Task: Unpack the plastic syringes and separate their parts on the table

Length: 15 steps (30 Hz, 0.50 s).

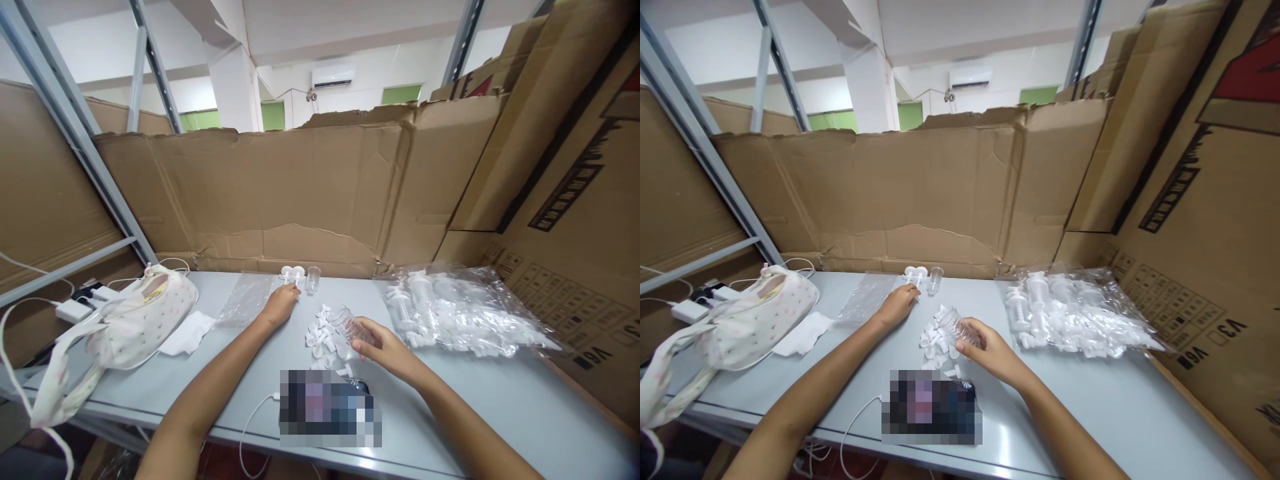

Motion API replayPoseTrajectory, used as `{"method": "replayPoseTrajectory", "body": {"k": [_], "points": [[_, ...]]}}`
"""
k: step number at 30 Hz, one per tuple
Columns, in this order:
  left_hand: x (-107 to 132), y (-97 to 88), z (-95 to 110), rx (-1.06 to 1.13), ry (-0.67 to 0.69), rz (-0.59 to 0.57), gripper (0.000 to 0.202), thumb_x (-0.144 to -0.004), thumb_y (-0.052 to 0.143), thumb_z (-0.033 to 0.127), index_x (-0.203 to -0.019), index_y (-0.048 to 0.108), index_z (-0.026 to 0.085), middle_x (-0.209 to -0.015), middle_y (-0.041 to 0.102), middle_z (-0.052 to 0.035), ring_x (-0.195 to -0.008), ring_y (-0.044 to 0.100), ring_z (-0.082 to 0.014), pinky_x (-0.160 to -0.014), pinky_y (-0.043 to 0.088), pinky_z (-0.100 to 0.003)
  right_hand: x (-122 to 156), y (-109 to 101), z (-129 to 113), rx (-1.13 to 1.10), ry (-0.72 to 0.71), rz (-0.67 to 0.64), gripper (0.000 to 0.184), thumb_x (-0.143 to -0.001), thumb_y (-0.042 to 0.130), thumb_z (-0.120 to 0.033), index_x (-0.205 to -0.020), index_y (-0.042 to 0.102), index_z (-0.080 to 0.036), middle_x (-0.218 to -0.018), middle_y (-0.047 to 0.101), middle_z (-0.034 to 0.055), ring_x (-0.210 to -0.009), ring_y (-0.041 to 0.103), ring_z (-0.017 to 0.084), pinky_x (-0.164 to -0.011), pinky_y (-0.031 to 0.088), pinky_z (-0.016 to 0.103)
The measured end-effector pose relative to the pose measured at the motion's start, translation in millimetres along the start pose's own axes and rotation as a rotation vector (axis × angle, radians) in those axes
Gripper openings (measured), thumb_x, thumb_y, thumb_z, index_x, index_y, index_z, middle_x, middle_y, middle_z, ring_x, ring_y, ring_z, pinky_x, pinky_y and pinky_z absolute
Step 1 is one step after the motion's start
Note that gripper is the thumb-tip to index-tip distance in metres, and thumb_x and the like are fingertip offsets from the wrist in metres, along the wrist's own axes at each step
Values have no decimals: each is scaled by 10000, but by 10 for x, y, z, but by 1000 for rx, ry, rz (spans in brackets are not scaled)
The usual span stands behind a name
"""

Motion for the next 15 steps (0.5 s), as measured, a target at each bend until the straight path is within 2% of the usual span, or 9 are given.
{"method": "replayPoseTrajectory", "body": {"k": [4,8,10,12,15], "points": [[6,7,41,-130,26,-26,326,-809,424,66,-1033,644,156,-1041,630,-103,-988,545,-237,-884,413,-342,-34,-51,63,58,20,106,485,-759,601,-541,-1089,578,-186,-923,624,62,-745,585,206,-647,493,315],[59,-33,95,-202,41,-4,328,-825,433,90,-1085,619,161,-1086,620,-102,-1004,544,-249,-875,422,-350,-110,-237,170,162,43,345,518,-736,586,-583,-1075,612,-192,-1071,645,99,-972,585,287,-788,475,362],[109,-54,117,-224,47,9,314,-834,446,114,-1096,612,163,-1093,618,-101,-1005,547,-250,-875,424,-352,-182,-334,228,221,99,395,483,-762,572,-547,-1077,612,-183,-971,665,78,-883,611,259,-755,482,345],[162,-67,138,-240,56,12,295,-840,465,144,-1095,612,168,-1080,625,-98,-992,556,-248,-874,426,-357,-294,-407,276,229,149,407,449,-818,527,-492,-1135,570,-177,-843,659,45,-699,619,204,-645,493,317],[202,-66,175,-257,77,4,275,-847,489,186,-1088,619,173,-1077,636,-95,-1006,559,-250,-892,419,-375,-549,-448,340,228,228,409,373,-876,489,-400,-1158,532,-161,-718,625,0,-487,555,137,-514,475,286]]}}
Point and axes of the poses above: each hand's wrist, its own x-axis away from the middle knuckle, its own y-axis out of the palm, z = x × y, the point moved 3 cm from there along -x, towards the middle knuckle
